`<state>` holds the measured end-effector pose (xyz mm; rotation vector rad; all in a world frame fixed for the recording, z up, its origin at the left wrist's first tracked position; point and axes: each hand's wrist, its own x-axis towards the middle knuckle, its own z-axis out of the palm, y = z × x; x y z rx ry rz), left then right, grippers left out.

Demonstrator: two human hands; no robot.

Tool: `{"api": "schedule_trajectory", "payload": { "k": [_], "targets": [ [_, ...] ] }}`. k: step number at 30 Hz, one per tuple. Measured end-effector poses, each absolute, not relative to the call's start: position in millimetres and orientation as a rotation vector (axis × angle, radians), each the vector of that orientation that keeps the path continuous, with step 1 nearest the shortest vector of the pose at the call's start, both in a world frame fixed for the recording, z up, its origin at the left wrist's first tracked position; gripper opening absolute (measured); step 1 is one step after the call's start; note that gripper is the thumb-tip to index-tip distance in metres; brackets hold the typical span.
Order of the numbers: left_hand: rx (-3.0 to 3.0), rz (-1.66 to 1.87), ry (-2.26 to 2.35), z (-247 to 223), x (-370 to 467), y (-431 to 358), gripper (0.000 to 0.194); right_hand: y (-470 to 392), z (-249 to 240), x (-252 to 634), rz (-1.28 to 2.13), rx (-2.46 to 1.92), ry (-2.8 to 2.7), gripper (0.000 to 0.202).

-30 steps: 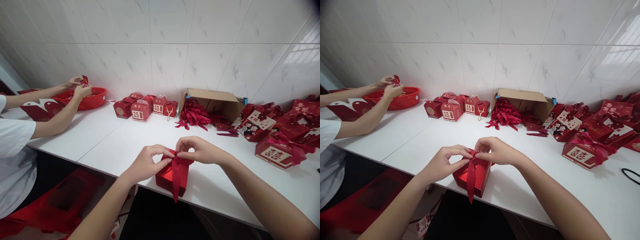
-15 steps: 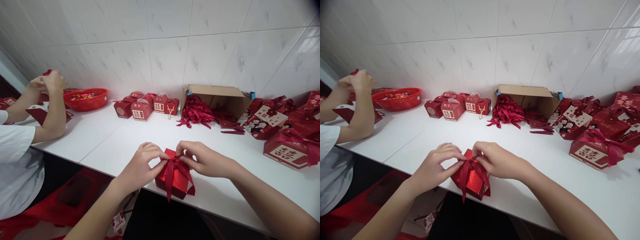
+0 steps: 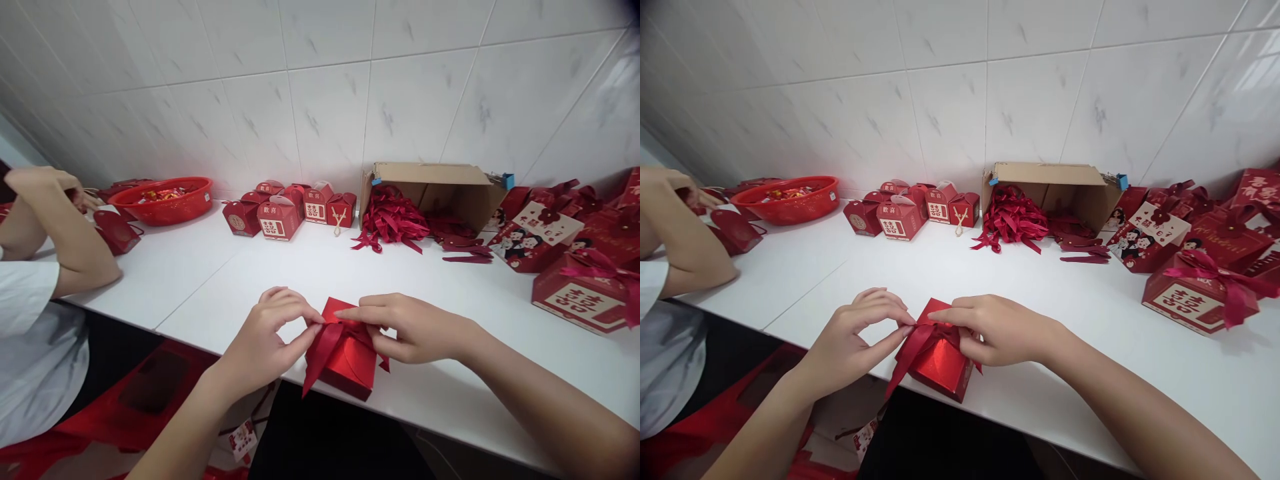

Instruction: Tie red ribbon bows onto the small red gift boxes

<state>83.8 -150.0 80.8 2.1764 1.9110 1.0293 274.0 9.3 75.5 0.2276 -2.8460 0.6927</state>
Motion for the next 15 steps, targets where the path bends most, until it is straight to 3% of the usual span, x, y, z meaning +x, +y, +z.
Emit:
{"api": "schedule_trajectory", "payload": {
  "k": [7,15],
  "targets": [
    [2.011,1.083,1.874,80.6,83.8,-149.5,0.008,6.3,75.5,275.1,0.74,0.173,-2.836,0.04],
    [1.832,1.02,1.907,76.3,82.2,-145.4,0.007,5.8,69.5,275.1,0.648,0.248,-2.853,0.061]
  ]
}}
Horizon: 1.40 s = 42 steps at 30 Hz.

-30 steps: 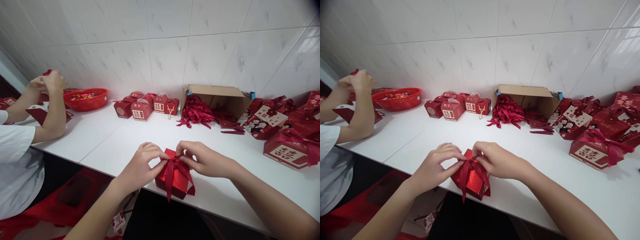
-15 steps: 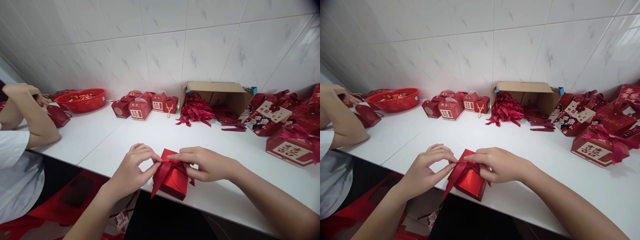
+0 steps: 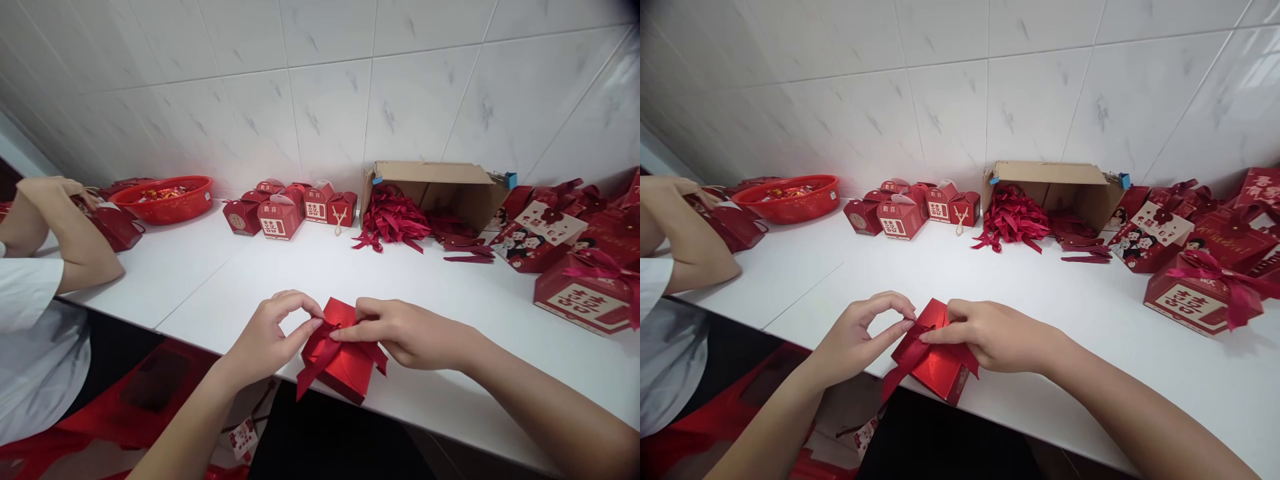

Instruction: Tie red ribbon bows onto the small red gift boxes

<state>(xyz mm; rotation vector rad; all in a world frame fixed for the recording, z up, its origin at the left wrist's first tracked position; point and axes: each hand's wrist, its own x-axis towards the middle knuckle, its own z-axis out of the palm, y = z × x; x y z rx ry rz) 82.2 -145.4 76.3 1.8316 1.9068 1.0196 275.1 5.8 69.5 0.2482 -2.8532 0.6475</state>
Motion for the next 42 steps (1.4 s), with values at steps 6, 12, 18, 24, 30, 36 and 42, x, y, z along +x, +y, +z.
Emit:
{"api": "schedule_trajectory", "payload": {
  "k": [6,12,18,24,30,36,42],
  "targets": [
    [1.891,1.088,1.959,72.9,82.0,-141.8,0.006,0.8,67.7,274.3,0.444,0.304,-2.914,0.059],
    [2.081,1.23,2.039,68.1,88.7,-134.5,0.009,0.3,66.3,274.2,0.385,0.37,-2.885,0.057],
    [2.156,1.226,2.004,64.5,92.5,-123.8,0.014,0.7,66.1,274.4,0.387,0.372,-2.875,0.053],
    [2.214,1.163,1.956,69.8,89.4,-124.8,0.017,-0.4,65.5,274.3,0.45,0.326,-2.859,0.052],
    [2.128,1.209,1.914,69.0,86.2,-128.7,0.014,-5.1,64.0,274.1,0.276,0.292,-2.887,0.051],
    [1.751,1.3,1.669,62.3,84.5,-129.0,0.014,-5.5,65.6,275.0,0.126,0.302,-2.927,0.052],
    [1.467,1.335,1.541,60.4,88.5,-125.0,0.016,-6.4,65.9,273.6,0.088,0.326,-2.932,0.054]
  ]
}}
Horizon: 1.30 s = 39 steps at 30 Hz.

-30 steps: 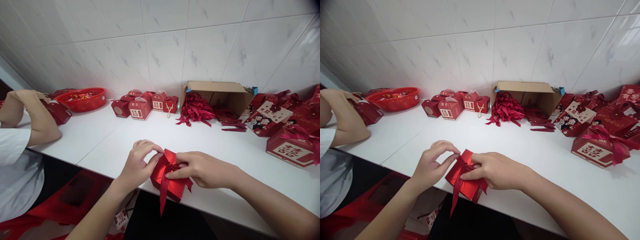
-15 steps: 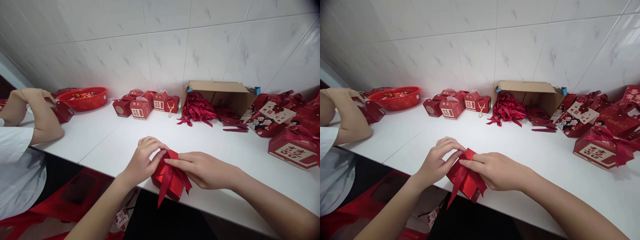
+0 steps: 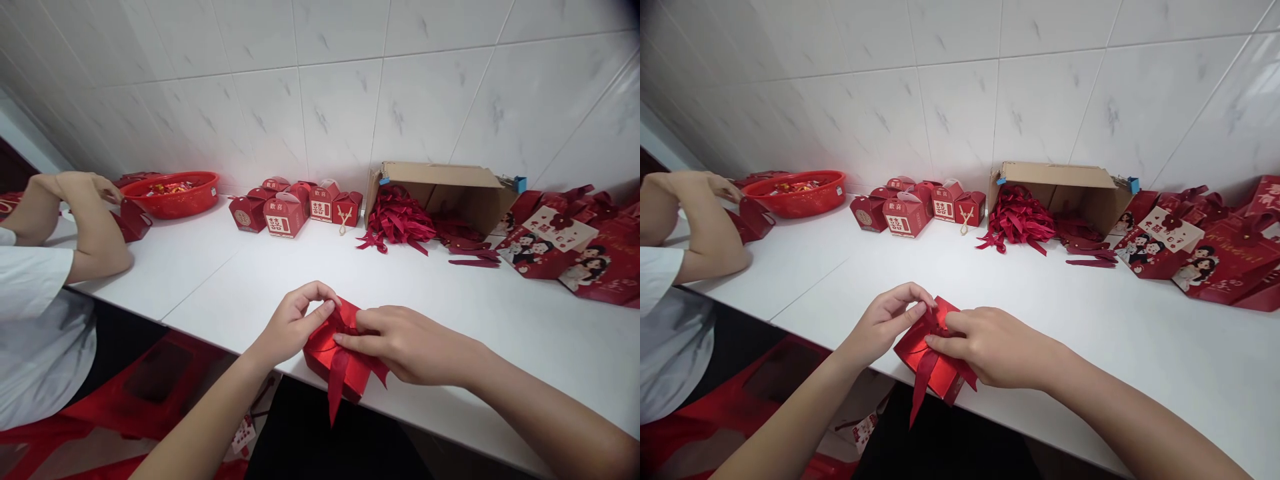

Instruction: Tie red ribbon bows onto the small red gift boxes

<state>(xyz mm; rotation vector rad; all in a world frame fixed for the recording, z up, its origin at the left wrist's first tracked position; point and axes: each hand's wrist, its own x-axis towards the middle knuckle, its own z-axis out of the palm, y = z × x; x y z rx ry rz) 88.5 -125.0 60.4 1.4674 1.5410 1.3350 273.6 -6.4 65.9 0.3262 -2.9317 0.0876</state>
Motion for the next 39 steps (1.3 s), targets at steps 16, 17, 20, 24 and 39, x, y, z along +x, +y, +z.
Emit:
{"api": "schedule_trajectory", "payload": {
  "k": [16,17,20,24,39],
  "targets": [
    [1.472,1.267,1.492,72.9,87.3,-131.8,0.009,-5.7,65.8,272.6,0.257,0.325,-2.851,0.055],
    [1.516,1.242,1.597,72.6,89.9,-131.4,0.009,-5.5,66.3,272.9,0.256,0.322,-2.842,0.055],
    [1.601,1.141,1.857,69.9,97.5,-129.6,0.015,-4.5,67.4,273.9,0.266,0.313,-2.817,0.055],
    [1.679,1.086,1.908,66.7,101.8,-128.8,0.018,-2.1,67.4,275.9,0.3,0.285,-2.801,0.054],
    [1.768,1.044,1.924,64.3,101.5,-130.0,0.012,-0.1,67.1,276.1,0.698,0.153,-2.582,0.027]
  ]
}}
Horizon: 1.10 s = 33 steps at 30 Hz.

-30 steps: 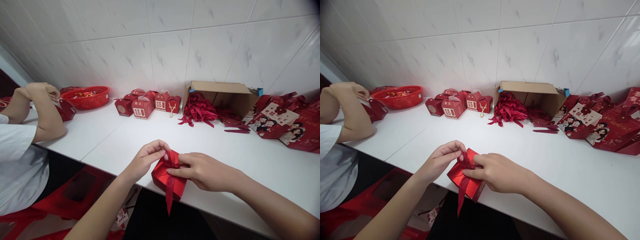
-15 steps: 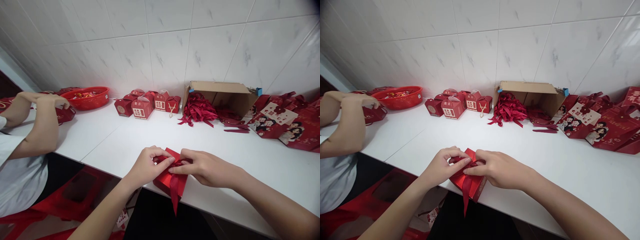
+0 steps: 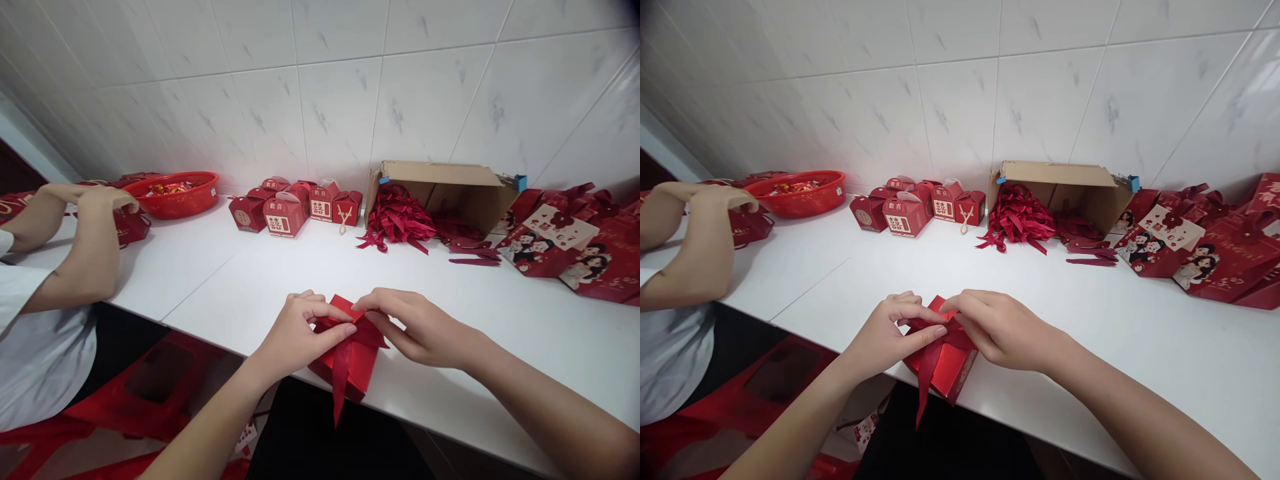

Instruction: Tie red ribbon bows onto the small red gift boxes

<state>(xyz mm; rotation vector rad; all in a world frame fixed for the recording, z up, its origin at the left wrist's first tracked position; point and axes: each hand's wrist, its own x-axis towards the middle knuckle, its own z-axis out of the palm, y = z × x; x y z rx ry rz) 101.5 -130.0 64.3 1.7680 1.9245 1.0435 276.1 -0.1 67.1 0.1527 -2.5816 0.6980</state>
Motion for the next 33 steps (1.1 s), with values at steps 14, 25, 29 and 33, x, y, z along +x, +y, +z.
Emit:
{"api": "schedule_trajectory", "payload": {
  "k": [14,25,29,33],
  "targets": [
    [1.605,1.054,1.978,60.0,99.6,-136.4,0.009,9.7,71.2,281.4,0.677,0.029,-2.586,0.021],
    [1.637,1.016,2.027,63.3,102.9,-129.4,0.016,9.6,70.8,279.6,0.701,0.011,-2.521,0.025],
    [1.588,1.034,1.988,61.1,103.1,-127.6,0.015,11.8,69.8,278.4,0.71,0.005,-2.497,0.021],
    [1.586,1.01,1.975,62.0,103.0,-129.3,0.012,15.2,72.1,277.7,0.715,-0.046,-2.441,0.011]
  ]
}}
